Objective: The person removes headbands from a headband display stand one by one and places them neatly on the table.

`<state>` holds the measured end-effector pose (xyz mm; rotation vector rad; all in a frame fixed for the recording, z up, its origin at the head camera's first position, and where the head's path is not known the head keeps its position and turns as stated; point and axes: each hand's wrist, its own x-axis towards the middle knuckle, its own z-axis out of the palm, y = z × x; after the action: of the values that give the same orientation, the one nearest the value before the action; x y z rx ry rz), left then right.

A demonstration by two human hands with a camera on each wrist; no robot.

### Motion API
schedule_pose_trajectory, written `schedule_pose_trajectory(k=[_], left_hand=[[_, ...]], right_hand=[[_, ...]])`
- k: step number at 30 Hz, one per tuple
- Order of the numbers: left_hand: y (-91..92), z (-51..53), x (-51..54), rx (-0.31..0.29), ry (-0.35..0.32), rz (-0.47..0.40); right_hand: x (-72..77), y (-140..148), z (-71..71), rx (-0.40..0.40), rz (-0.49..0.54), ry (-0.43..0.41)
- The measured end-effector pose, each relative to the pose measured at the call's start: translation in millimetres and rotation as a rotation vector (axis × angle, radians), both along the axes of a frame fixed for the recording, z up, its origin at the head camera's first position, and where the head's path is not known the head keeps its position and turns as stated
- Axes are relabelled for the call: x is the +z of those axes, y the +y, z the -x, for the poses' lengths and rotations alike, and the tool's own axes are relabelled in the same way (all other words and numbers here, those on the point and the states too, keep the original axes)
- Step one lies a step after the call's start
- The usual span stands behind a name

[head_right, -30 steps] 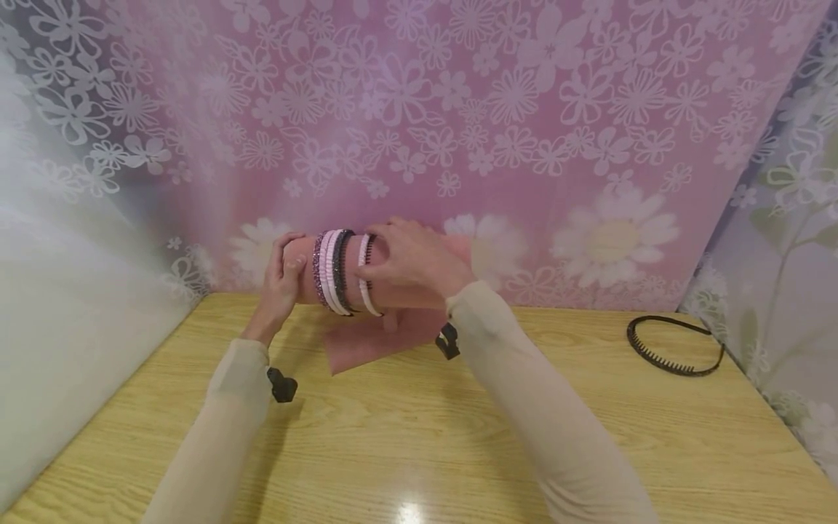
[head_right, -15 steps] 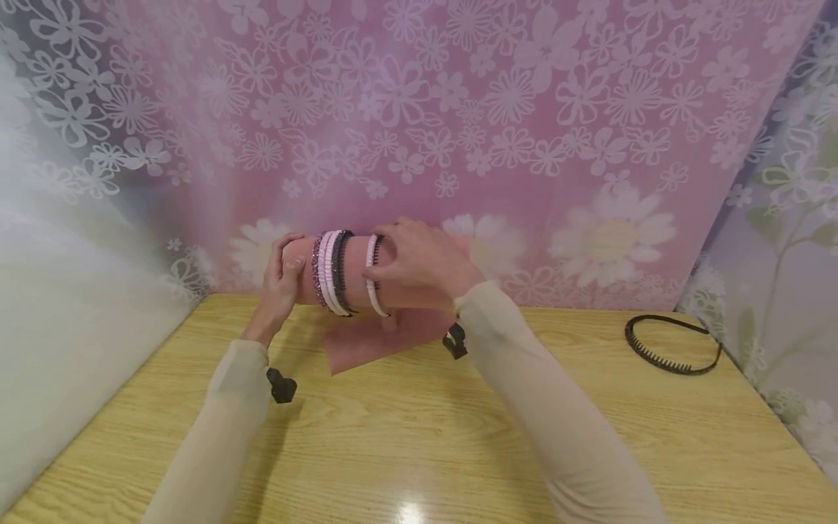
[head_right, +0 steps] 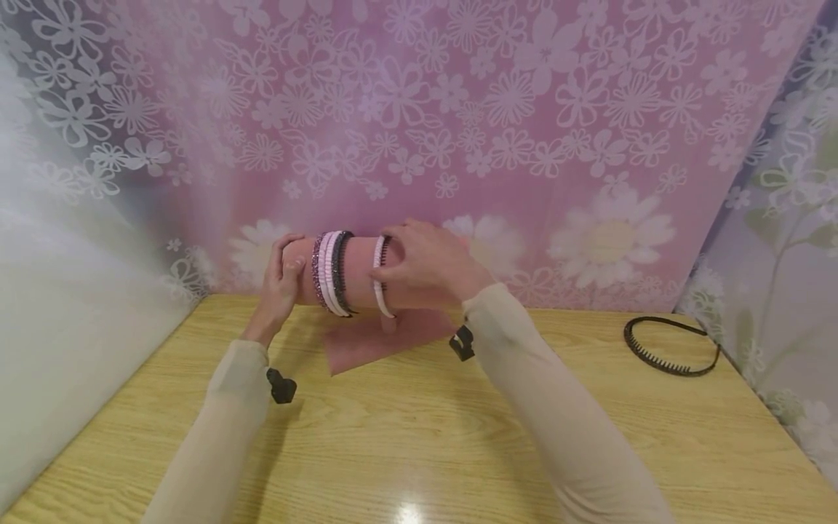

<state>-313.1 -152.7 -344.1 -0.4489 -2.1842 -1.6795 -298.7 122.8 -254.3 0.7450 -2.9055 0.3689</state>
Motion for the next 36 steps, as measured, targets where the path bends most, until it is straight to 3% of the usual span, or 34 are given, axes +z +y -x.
schedule_pose_trajectory(k=[36], left_hand=[[0.4, -1.7, 0.7, 0.014, -0.017, 0.015]], right_hand=[[2.5, 23, -7.8, -0.051, -0.036, 0.022]])
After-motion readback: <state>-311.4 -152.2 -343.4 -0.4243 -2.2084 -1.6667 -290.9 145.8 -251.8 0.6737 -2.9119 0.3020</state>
